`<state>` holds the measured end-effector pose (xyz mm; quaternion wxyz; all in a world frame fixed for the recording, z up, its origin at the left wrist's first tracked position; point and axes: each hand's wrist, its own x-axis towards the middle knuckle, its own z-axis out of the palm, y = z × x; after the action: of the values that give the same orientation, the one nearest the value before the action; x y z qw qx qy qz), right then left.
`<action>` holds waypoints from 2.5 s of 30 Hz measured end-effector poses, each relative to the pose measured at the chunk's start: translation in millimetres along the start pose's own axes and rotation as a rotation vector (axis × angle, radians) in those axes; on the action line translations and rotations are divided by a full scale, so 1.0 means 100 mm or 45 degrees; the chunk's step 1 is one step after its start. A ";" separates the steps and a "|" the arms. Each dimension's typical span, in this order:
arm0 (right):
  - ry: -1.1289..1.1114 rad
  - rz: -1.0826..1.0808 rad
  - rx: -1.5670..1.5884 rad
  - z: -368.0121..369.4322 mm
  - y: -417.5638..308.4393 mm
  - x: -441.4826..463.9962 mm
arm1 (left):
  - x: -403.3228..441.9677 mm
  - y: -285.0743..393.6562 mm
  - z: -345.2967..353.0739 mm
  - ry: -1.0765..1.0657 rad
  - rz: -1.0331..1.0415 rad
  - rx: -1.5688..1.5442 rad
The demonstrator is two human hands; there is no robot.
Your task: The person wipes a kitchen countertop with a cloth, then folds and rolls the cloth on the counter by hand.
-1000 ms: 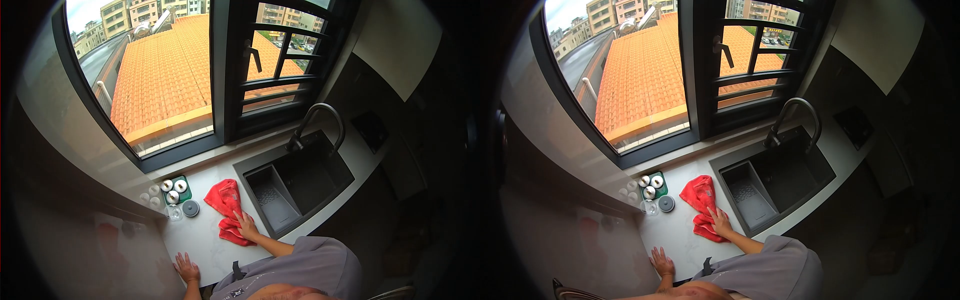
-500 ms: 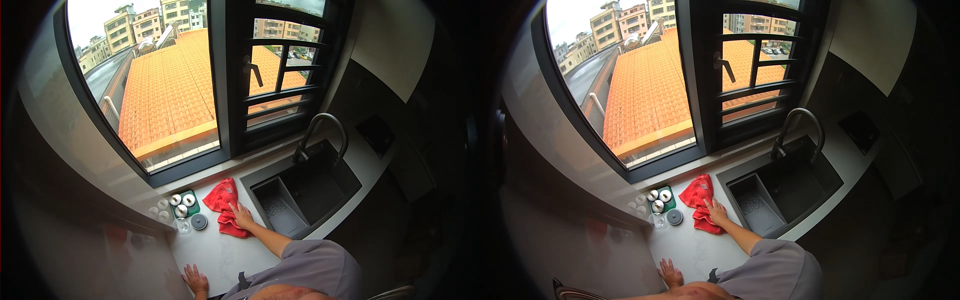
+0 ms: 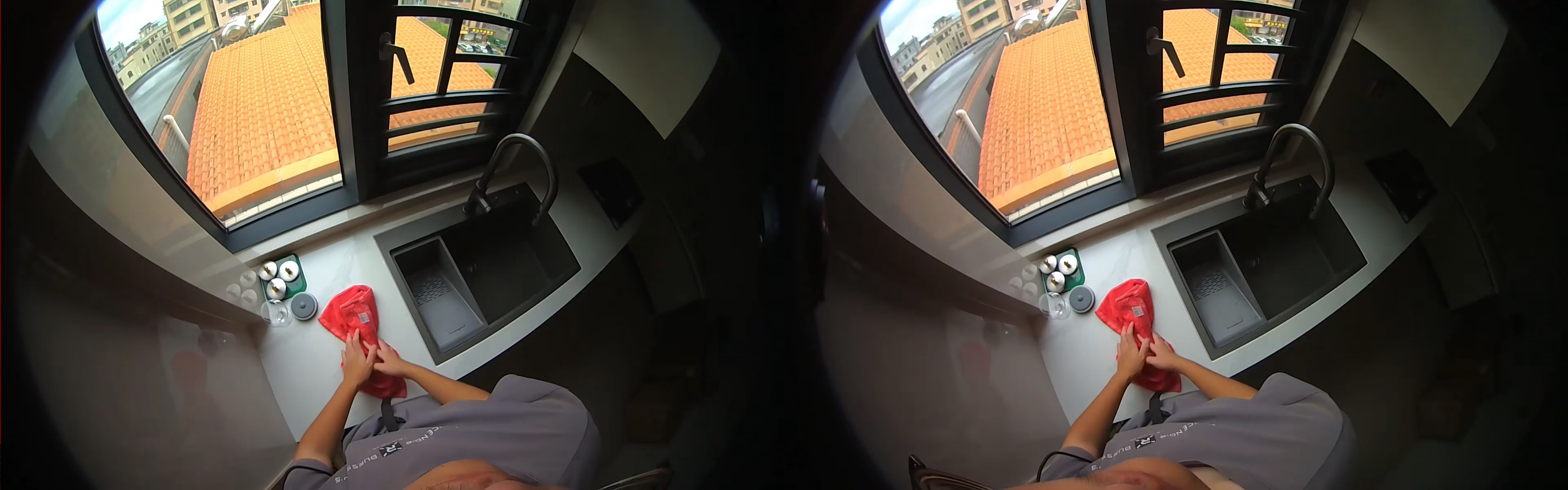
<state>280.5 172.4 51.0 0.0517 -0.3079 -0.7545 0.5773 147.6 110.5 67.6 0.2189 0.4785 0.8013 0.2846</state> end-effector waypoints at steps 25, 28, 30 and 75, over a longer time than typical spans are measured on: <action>0.097 1.005 0.333 -0.98 0.52 -1.07 | -0.80 -1.09 -1.38 0.029 -0.229 0.385; 0.117 1.028 0.286 -1.00 0.42 -1.06 | -0.50 -0.70 -1.04 -0.100 -0.050 0.389; 0.115 1.046 0.257 -0.99 0.42 -1.05 | -0.29 -0.24 -0.78 -0.275 0.110 0.475; -0.073 -0.223 0.895 -0.65 -0.85 -0.22 | -0.02 0.73 -0.67 0.026 -0.179 -1.545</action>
<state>292.2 203.5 154.9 0.1824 -0.1891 -0.5346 0.8032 153.2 120.1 165.6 0.4631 0.2118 0.5278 0.6798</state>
